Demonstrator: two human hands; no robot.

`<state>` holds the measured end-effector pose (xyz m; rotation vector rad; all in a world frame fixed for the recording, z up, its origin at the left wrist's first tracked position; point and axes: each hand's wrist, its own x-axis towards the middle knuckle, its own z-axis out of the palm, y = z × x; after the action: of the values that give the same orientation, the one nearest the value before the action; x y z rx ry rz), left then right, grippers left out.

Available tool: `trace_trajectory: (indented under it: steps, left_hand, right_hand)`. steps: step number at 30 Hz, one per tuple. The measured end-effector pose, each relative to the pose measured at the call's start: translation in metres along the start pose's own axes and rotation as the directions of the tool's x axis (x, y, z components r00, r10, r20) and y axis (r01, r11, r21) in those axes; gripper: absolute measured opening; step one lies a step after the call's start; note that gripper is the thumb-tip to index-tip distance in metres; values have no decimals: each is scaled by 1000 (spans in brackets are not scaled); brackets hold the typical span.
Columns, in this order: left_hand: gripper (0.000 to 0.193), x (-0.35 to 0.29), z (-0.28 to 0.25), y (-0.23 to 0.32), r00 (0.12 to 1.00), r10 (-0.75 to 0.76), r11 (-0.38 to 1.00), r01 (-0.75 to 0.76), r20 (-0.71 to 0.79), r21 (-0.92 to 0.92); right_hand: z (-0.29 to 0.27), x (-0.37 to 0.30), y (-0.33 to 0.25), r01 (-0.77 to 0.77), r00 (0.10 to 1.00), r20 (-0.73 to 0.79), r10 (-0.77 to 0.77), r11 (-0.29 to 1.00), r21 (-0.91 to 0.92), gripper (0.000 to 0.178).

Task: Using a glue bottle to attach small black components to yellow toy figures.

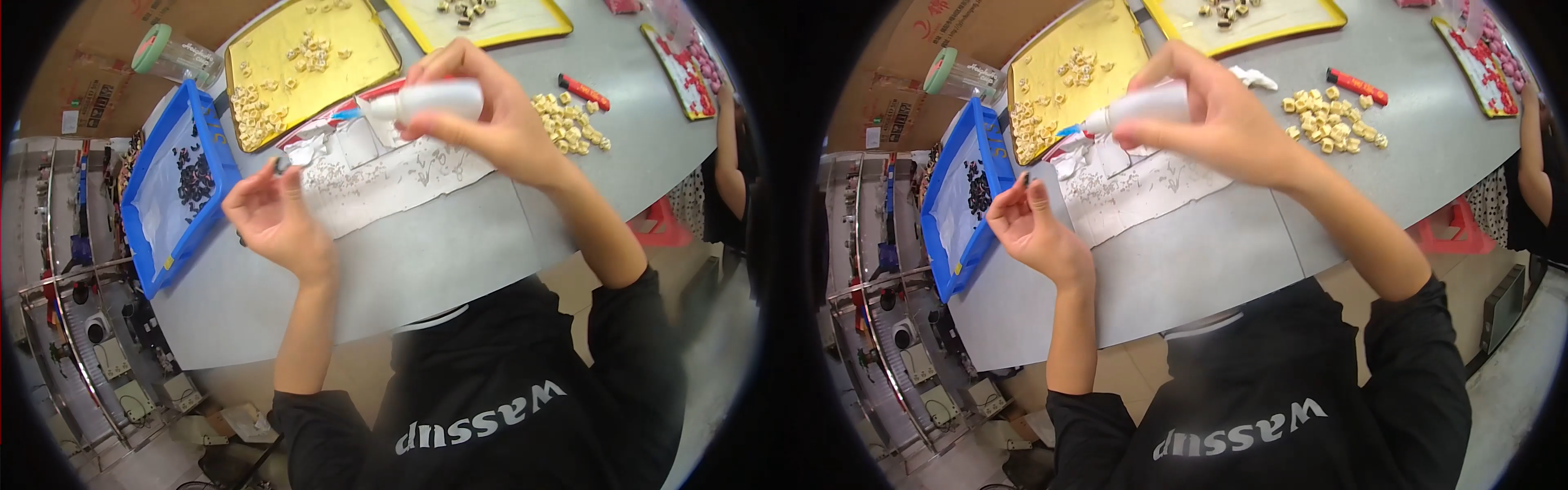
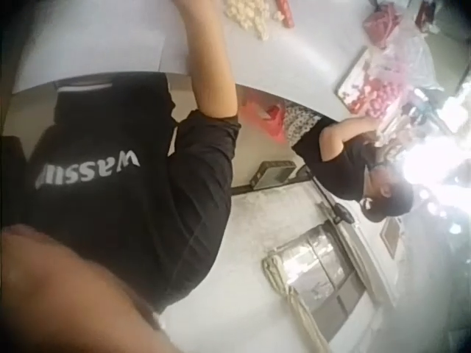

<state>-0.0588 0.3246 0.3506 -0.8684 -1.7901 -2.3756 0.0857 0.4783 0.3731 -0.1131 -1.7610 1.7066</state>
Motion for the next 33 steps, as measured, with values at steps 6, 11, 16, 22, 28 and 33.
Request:
trace_trajectory:
  steps: [6,11,16,22,28,33]
  left_hand:
    - [27,18,-5,2,990,41,996,-31,-131,80]
    - [27,12,-7,0,997,56,995,-51,-52,88]
    - [29,8,-6,-1,999,26,1000,-26,-25,8]
    - [31,2,-1,3,998,51,998,-49,49,-41]
    - [32,-8,-1,-1,983,118,992,-112,139,-53]
    - [35,-12,-2,-7,959,214,977,-207,186,-55]
  right_hand:
    - [17,-15,-1,171,966,256,-21,796,-581,24]
    - [29,-22,10,239,946,323,6,660,-713,25]
    - [-1,-26,-15,231,973,184,-140,549,-803,23]
    - [-55,-34,-22,114,988,141,71,295,-949,17]
    - [-52,-21,-23,-8,988,62,143,445,-895,14]
    - [-14,14,-34,-102,995,-20,102,927,-361,10]
